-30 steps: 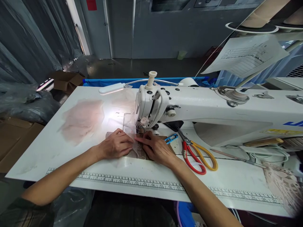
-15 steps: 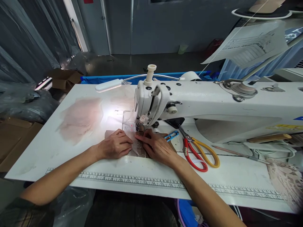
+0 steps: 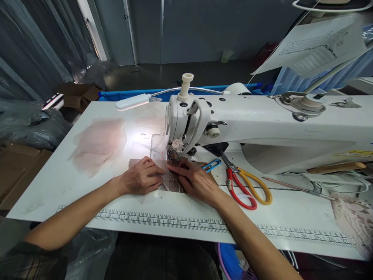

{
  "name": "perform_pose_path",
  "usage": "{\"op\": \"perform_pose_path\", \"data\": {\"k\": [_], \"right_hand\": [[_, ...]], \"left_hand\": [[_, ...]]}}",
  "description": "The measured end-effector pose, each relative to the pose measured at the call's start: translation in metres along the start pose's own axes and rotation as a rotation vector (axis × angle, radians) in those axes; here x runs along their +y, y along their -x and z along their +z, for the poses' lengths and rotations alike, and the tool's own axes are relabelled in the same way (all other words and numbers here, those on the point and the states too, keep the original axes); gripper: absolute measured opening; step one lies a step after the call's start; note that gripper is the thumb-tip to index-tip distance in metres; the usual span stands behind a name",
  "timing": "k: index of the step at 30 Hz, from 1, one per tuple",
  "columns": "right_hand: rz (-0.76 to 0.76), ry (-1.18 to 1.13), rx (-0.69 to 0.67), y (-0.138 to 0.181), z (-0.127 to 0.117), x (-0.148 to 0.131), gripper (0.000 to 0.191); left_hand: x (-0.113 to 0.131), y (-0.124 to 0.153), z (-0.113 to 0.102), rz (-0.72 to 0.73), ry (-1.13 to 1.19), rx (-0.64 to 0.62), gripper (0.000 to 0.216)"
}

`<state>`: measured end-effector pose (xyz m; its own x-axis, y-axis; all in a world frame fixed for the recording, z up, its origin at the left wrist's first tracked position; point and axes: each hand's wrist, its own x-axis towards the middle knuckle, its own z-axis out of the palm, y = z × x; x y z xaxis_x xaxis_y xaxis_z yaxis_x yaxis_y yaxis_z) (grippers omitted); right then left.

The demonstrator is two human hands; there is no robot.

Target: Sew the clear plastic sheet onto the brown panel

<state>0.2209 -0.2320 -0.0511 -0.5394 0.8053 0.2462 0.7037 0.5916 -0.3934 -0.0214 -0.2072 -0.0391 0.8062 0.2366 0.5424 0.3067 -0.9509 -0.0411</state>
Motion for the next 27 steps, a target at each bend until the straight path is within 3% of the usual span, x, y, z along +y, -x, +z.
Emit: {"op": "perform_pose_path", "data": {"k": [17, 21, 24, 27], "right_hand": [[-0.137, 0.057, -0.036, 0.001, -0.006, -0.010, 0.035], [-0.114, 0.054, -0.045, 0.000, -0.007, -0.011, 0.037], [-0.114, 0.029, -0.042, 0.000, -0.007, -0.011, 0.038], [-0.100, 0.009, -0.039, 0.000, -0.007, -0.012, 0.038]], "left_hand": [[-0.002, 0.001, -0.002, -0.019, 0.059, -0.033, 0.013], [-0.006, -0.001, -0.006, -0.113, 0.187, 0.052, 0.024], [-0.010, -0.004, -0.002, -0.230, 0.183, 0.141, 0.018], [-0.010, -0.006, 0.005, -0.265, 0.093, 0.073, 0.020]]}}
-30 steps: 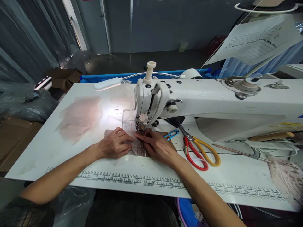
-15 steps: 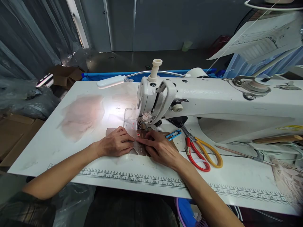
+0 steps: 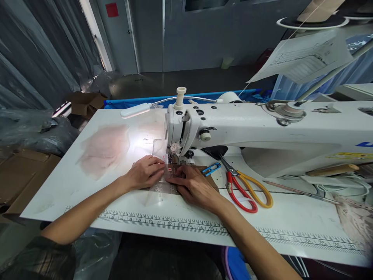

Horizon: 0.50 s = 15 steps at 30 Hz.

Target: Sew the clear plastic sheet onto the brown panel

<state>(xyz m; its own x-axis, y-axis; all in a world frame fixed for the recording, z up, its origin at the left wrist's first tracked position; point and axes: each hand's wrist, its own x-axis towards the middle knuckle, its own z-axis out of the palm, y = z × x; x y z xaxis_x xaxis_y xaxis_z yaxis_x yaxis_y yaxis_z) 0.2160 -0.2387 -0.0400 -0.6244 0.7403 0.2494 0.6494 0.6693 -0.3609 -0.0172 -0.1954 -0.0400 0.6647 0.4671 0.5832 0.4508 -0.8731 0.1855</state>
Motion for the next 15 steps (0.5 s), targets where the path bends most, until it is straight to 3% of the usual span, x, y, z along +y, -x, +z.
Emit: {"op": "perform_pose_path", "data": {"k": [6, 15], "right_hand": [[0.019, -0.005, 0.005, -0.0002, 0.0002, -0.0016, 0.036], [-0.010, -0.010, 0.031, -0.0001, 0.0030, -0.0008, 0.035]], "left_hand": [[0.0013, 0.0020, 0.0038, 0.013, -0.130, -0.104, 0.027], [0.0027, 0.0008, 0.0038, 0.063, -0.186, -0.127, 0.029]]}}
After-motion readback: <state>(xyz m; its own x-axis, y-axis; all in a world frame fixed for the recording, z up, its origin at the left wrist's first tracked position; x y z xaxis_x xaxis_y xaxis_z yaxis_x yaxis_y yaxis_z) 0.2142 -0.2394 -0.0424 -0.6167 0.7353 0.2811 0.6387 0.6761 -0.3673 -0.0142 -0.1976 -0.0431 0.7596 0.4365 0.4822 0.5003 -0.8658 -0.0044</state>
